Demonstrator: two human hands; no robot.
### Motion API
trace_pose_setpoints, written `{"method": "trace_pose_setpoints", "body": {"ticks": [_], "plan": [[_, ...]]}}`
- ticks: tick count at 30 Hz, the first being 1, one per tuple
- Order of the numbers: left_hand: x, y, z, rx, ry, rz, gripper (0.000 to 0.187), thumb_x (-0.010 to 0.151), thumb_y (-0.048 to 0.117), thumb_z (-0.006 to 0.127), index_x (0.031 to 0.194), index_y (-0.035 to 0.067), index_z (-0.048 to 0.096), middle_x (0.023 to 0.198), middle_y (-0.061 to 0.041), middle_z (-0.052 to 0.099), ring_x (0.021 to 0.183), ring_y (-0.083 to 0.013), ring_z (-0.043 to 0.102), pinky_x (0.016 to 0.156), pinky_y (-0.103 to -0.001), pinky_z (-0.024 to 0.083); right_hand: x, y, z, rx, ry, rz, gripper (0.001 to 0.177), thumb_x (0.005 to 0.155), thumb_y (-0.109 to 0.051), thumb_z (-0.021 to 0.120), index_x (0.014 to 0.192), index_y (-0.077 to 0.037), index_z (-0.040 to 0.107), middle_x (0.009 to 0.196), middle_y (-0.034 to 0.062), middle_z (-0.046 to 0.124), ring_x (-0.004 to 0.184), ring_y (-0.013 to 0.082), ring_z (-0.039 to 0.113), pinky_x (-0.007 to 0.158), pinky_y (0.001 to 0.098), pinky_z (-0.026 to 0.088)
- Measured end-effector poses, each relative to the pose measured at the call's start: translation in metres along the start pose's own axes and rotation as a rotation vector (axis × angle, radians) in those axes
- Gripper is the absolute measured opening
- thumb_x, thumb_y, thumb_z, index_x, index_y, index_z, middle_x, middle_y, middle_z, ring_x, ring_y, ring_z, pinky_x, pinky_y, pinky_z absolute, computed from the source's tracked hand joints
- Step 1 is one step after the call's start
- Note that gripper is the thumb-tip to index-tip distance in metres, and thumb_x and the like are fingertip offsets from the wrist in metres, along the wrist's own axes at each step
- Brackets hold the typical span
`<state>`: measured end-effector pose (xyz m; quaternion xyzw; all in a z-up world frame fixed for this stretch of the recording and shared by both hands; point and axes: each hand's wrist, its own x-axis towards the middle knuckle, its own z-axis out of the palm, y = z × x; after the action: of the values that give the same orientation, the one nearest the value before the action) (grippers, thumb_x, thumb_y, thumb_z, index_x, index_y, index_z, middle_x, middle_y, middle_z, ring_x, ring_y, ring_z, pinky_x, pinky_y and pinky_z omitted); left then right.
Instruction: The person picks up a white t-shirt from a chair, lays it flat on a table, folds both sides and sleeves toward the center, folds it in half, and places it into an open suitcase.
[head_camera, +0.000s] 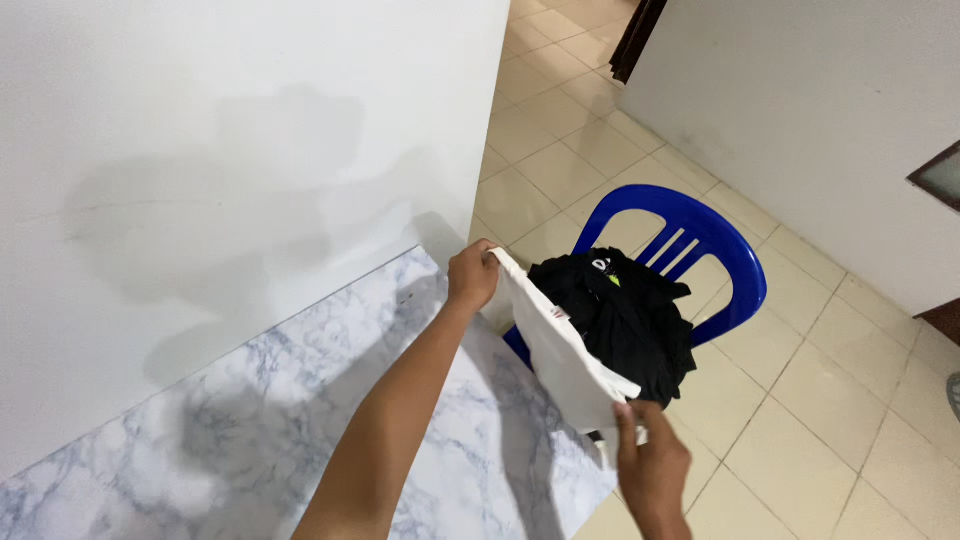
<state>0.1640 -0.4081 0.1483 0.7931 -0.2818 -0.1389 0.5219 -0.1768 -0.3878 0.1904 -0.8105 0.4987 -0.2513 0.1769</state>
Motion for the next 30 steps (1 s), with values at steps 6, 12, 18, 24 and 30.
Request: {"method": "trace_pose_setpoints", "body": {"ticks": [6,12,18,24,30], "plan": [[-0.027,-0.044,-0.040,0.122,0.004,0.194,0.016,0.093,0.009,0.062,0.102,0.006,0.076,0.096,-0.019,0.076,0.090,-0.0360,0.072,0.080,-0.044,0.056,-0.045,-0.008,0.015,0.087,-0.091,0.017,0.030,0.088,-0.023,0.071,0.109,-0.003,0.066,0.094,0.0172,0.075,0.052,0.0232,0.073,0.048,0.0350,0.058],[-0.071,-0.075,-0.073,0.062,0.135,0.236,0.021,0.086,0.010,0.067,0.105,0.009,0.076,0.100,-0.018,0.075,0.088,-0.0354,0.073,0.078,-0.043,0.058,-0.015,0.023,0.020,0.042,0.189,-0.168,0.027,0.088,-0.011,0.073,0.113,-0.004,0.067,0.097,0.0165,0.074,0.079,0.0315,0.072,0.067,0.0412,0.056],[-0.146,-0.050,-0.098,0.071,0.216,0.141,0.018,0.090,0.014,0.066,0.102,0.009,0.078,0.089,-0.017,0.076,0.082,-0.0341,0.074,0.076,-0.043,0.057,0.048,0.015,0.003,0.071,0.240,-0.260,0.019,0.096,-0.009,0.072,0.114,-0.004,0.067,0.101,0.0168,0.074,0.089,0.0308,0.073,0.077,0.0397,0.057],[-0.220,-0.007,-0.147,-0.018,0.288,-0.016,0.022,0.090,0.020,0.066,0.106,0.008,0.075,0.082,-0.015,0.075,0.075,-0.0294,0.077,0.071,-0.041,0.060,0.104,-0.041,0.008,0.218,0.157,-0.335,0.013,0.098,-0.004,0.069,0.111,-0.002,0.068,0.106,0.0172,0.074,0.101,0.0288,0.073,0.084,0.0388,0.056],[-0.339,0.018,-0.163,0.184,0.359,-0.127,0.023,0.093,0.029,0.070,0.102,0.011,0.081,0.081,-0.010,0.077,0.070,-0.0285,0.072,0.062,-0.040,0.055,0.127,-0.121,0.043,0.423,0.105,-0.598,0.019,0.096,0.004,0.066,0.114,0.001,0.067,0.115,0.0191,0.072,0.108,0.0303,0.072,0.095,0.0380,0.056]]}}
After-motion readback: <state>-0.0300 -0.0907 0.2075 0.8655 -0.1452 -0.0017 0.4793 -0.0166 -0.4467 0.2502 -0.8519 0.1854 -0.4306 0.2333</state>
